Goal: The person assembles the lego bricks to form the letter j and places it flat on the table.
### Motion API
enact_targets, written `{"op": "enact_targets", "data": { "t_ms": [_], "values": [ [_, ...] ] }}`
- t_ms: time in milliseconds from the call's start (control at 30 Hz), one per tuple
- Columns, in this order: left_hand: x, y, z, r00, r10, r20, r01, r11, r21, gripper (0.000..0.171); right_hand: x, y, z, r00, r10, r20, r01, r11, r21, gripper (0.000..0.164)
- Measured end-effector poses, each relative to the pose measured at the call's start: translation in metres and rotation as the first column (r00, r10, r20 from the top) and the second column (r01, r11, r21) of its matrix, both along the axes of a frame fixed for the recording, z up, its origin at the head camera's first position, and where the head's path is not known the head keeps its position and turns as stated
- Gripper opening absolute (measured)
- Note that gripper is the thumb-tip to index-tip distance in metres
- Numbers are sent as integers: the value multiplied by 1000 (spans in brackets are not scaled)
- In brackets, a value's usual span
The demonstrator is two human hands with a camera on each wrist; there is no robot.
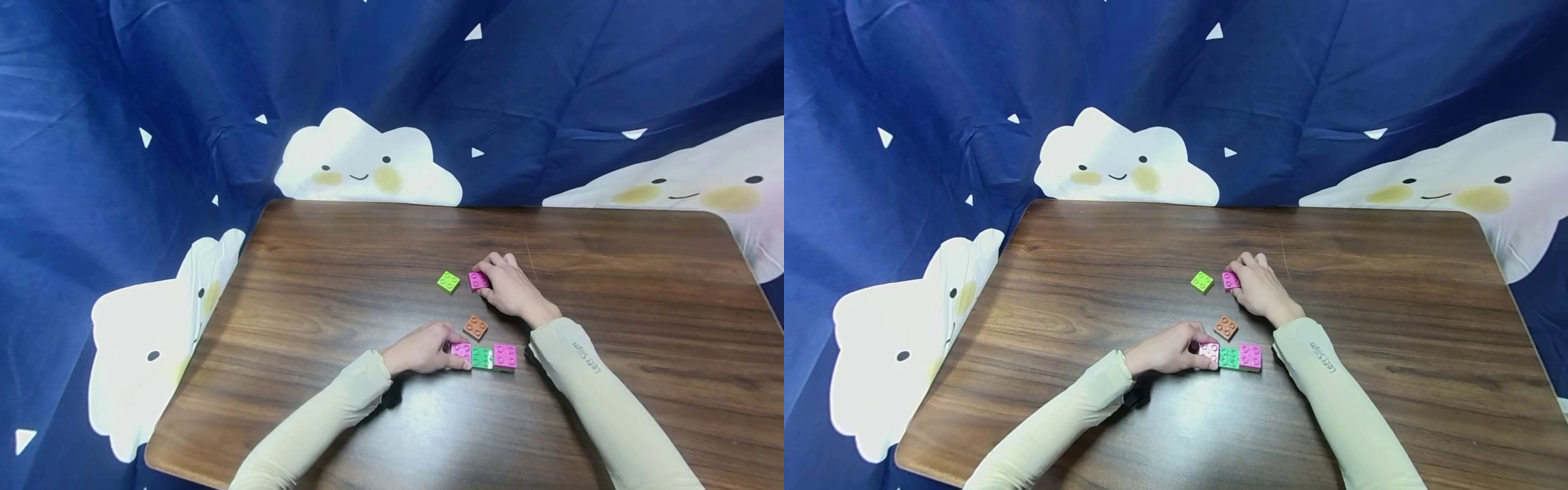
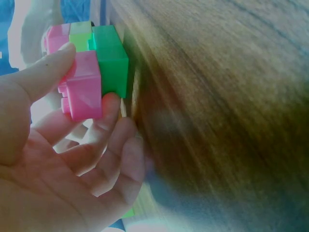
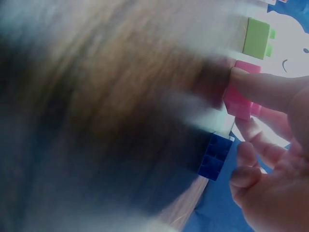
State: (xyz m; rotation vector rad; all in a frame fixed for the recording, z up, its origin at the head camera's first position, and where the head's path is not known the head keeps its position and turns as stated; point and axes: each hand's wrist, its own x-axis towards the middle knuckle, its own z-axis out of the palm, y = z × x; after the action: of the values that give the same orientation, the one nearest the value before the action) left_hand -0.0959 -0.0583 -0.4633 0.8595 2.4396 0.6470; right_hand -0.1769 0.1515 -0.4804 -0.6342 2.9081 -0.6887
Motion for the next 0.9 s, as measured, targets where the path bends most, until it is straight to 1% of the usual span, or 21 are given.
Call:
{"op": "enact_targets", "data": {
  "t_ms": [367,633,900],
  "values": [
    [1,0,-1,1000,1,1,-1,1000,14,43,1,4,2,999,6,-37,-7,1000,-17,34],
    [1,0,-2,1000,8,5,-8,1000,13,42,3,7,16,999,-12,-34,10,999,-43,34],
    [1,0,-2,1000,1,-3,-1,1000,15,41,8,9,32,997,-19,-74,12,995,-99,32]
  ]
}}
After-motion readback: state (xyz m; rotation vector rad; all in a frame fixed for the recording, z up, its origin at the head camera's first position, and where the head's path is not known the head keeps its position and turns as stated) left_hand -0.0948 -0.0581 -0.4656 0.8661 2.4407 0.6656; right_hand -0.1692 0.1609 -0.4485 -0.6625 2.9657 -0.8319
